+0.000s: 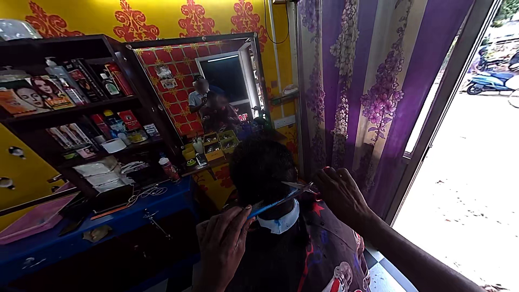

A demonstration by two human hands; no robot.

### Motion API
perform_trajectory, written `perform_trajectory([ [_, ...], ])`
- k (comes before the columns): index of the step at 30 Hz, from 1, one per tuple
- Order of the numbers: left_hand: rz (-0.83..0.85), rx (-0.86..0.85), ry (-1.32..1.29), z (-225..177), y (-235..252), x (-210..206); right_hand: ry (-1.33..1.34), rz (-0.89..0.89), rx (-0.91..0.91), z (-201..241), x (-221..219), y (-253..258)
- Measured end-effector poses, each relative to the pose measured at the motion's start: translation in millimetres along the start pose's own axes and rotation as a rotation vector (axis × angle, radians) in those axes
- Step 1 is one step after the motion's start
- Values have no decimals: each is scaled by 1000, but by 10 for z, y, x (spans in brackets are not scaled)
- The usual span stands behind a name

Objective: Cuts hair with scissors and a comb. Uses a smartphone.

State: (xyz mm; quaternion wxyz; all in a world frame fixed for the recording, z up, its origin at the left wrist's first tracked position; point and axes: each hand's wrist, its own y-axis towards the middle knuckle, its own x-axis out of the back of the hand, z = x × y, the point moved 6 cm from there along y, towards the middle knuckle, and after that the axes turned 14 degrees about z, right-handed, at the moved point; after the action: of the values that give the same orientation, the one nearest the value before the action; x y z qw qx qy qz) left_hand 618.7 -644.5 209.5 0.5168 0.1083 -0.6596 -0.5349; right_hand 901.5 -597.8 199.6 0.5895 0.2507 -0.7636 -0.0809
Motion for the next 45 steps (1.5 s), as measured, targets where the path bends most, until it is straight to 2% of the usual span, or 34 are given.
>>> perform_trajectory([
  [5, -9, -15, 4, -8, 13, 8, 12, -63, 81, 81, 102, -26],
  [12, -27, -16, 13, -10, 32, 35, 25, -10, -2, 9, 82, -3],
  [15, -37, -26, 19, -2, 34, 35, 27, -64, 61, 114, 173, 13],
  [18, -38, -25, 7, -9, 8, 36, 10, -149, 88, 73, 65, -46],
  [20, 14, -12, -32, -34, -59, 4, 42, -188, 62, -18, -18, -110],
  [24, 250, 19, -135, -6, -121, -170, 105, -213, -7, -200, -107, -181],
  [25, 258, 37, -149, 20, -107, -174, 119, -236, 0, -226, -113, -188],
  [33, 22, 10, -26, 60, 161, 40, 101, -202, 44, -231, -85, -73],
  [38, -28, -15, 11, 22, 179, 53, 56, -104, 52, -92, 27, 72],
  [45, -43, -31, 12, 27, 202, 55, 36, -158, 112, -30, 113, 44],
])
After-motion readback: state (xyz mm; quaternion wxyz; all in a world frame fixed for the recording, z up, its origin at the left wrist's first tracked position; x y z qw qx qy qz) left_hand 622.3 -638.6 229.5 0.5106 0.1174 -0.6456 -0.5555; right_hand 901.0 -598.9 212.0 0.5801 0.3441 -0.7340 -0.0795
